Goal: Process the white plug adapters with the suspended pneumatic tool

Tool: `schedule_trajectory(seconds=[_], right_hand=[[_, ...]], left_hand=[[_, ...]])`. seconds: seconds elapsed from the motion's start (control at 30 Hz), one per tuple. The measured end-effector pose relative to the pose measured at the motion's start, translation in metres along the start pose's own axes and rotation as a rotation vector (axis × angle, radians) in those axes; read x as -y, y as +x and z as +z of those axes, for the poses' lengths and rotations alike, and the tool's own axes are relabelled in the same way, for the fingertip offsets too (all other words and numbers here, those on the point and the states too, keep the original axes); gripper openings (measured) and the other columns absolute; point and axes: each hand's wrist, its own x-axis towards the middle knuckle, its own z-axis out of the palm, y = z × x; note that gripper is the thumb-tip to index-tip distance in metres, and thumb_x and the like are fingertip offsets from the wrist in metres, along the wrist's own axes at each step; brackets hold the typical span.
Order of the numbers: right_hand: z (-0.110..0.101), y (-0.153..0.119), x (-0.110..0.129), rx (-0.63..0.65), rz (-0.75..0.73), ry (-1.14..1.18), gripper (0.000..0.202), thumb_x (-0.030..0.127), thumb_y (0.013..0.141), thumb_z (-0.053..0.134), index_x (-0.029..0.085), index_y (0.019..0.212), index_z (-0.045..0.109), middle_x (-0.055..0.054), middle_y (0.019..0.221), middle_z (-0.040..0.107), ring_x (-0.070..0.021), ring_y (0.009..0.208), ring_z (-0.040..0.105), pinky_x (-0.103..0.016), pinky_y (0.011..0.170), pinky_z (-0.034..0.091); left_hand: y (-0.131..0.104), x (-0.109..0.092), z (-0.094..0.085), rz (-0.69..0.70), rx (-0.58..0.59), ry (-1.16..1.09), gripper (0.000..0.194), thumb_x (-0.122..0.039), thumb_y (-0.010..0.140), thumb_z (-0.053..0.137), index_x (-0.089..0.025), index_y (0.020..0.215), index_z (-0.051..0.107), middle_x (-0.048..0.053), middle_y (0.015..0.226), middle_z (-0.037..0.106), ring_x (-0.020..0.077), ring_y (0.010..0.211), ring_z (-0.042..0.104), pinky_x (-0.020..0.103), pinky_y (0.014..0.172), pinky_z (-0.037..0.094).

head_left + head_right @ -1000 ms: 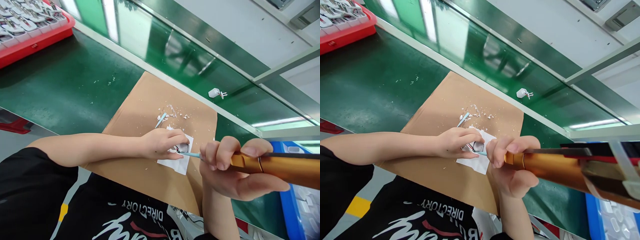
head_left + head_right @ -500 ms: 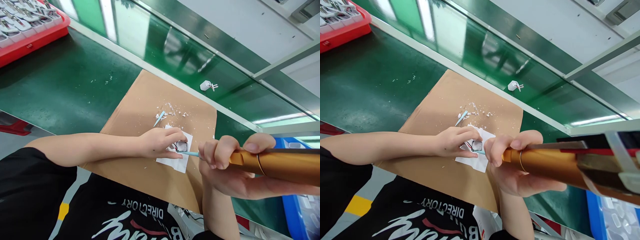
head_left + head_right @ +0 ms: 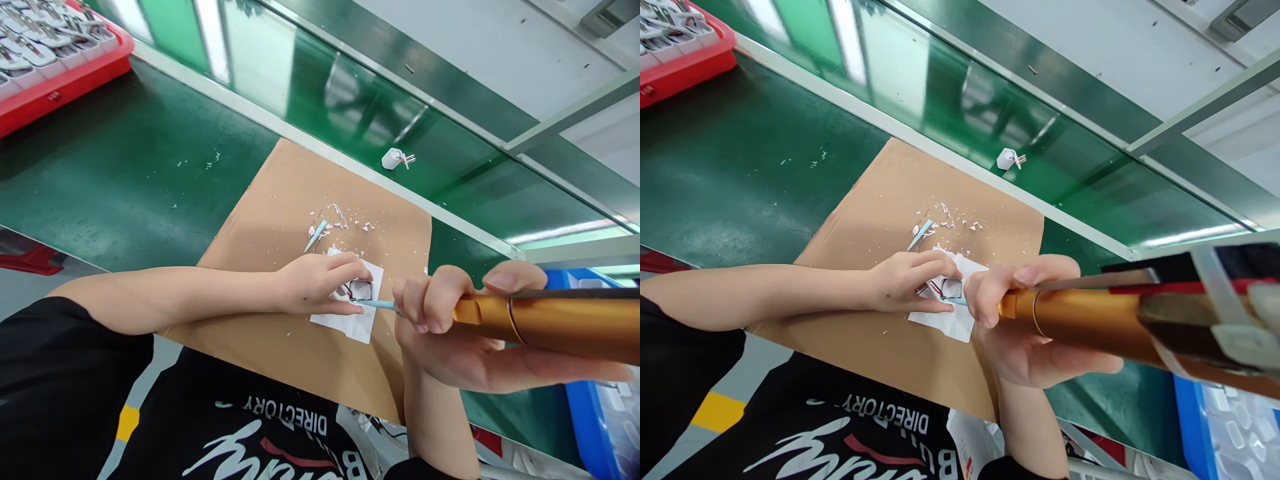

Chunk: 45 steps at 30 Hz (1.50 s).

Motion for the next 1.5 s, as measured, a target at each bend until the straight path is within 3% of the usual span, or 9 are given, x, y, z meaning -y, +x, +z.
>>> schedule_trajectory(seconds=[0.37, 0.53, 0.7, 0.97, 1.13, 1.5], right_hand=[[-0.002, 0.0018, -0.0064, -0.03, -0.075, 0.009, 0.064, 0.072, 0.085, 0.026, 0.022, 0.092, 0.064, 0.005, 0.045, 0.043, -0.0077, 0.033, 0.031, -0.024, 0.036, 0.028], [-0.0036, 0.0028, -0.0033, 0.011, -0.034, 0.001, 0.056, 0.068, 0.085, 0.034, 0.023, 0.094, 0.066, 0.006, 0.045, 0.043, -0.0082, 0.033, 0.033, -0.026, 0.037, 0.03], [-0.0017, 0.0031, -0.001, -0.03, -0.044, -0.02, 0.047, 0.063, 0.086, 0.041, 0.022, 0.083, 0.062, 0.007, 0.047, 0.04, -0.0066, 0.031, 0.032, -0.025, 0.036, 0.029], [0.0009, 0.0014, -0.0048, -0.096, -0.055, -0.076, 0.057, 0.074, 0.084, 0.024, 0.027, 0.08, 0.055, 0.007, 0.039, 0.037, -0.0087, 0.028, 0.029, -0.023, 0.032, 0.028], [0.0014, 0.0023, -0.0031, -0.091, -0.046, -0.112, 0.046, 0.066, 0.084, 0.034, 0.027, 0.08, 0.056, 0.007, 0.04, 0.039, -0.0088, 0.028, 0.03, -0.024, 0.033, 0.028], [-0.0005, 0.0018, -0.0043, -0.132, -0.05, -0.097, 0.051, 0.068, 0.084, 0.031, 0.026, 0.079, 0.06, 0.006, 0.04, 0.038, -0.0091, 0.028, 0.03, -0.024, 0.033, 0.025]], left_hand=[[0.0015, 0.0021, -0.0009, 0.083, -0.06, 0.039, 0.025, -0.032, 0.089, 0.054, -0.015, 0.106, 0.052, 0.007, 0.095, 0.063, 0.014, 0.078, 0.061, 0.024, 0.068, 0.05], [0.0016, 0.0025, -0.0012, 0.121, -0.093, 0.085, 0.026, -0.034, 0.089, 0.054, -0.014, 0.106, 0.054, 0.007, 0.093, 0.064, 0.0143, 0.075, 0.06, 0.025, 0.067, 0.049], [0.0016, 0.0023, -0.0026, 0.127, -0.09, 0.1, 0.029, -0.038, 0.09, 0.053, -0.015, 0.107, 0.055, 0.007, 0.092, 0.064, 0.0138, 0.075, 0.06, 0.025, 0.067, 0.049], [0.0016, 0.0021, -0.003, 0.118, -0.086, 0.099, 0.028, -0.037, 0.09, 0.053, -0.015, 0.107, 0.055, 0.007, 0.093, 0.065, 0.0138, 0.075, 0.061, 0.025, 0.068, 0.049], [0.0015, 0.0029, -0.0036, 0.119, -0.072, 0.096, 0.028, -0.038, 0.09, 0.053, -0.015, 0.107, 0.055, 0.007, 0.092, 0.065, 0.0137, 0.074, 0.061, 0.025, 0.068, 0.049], [0.0003, 0.0044, -0.0032, 0.063, -0.018, 0.112, 0.029, -0.04, 0.09, 0.053, -0.016, 0.107, 0.057, 0.006, 0.094, 0.066, 0.0138, 0.075, 0.062, 0.026, 0.068, 0.049]])
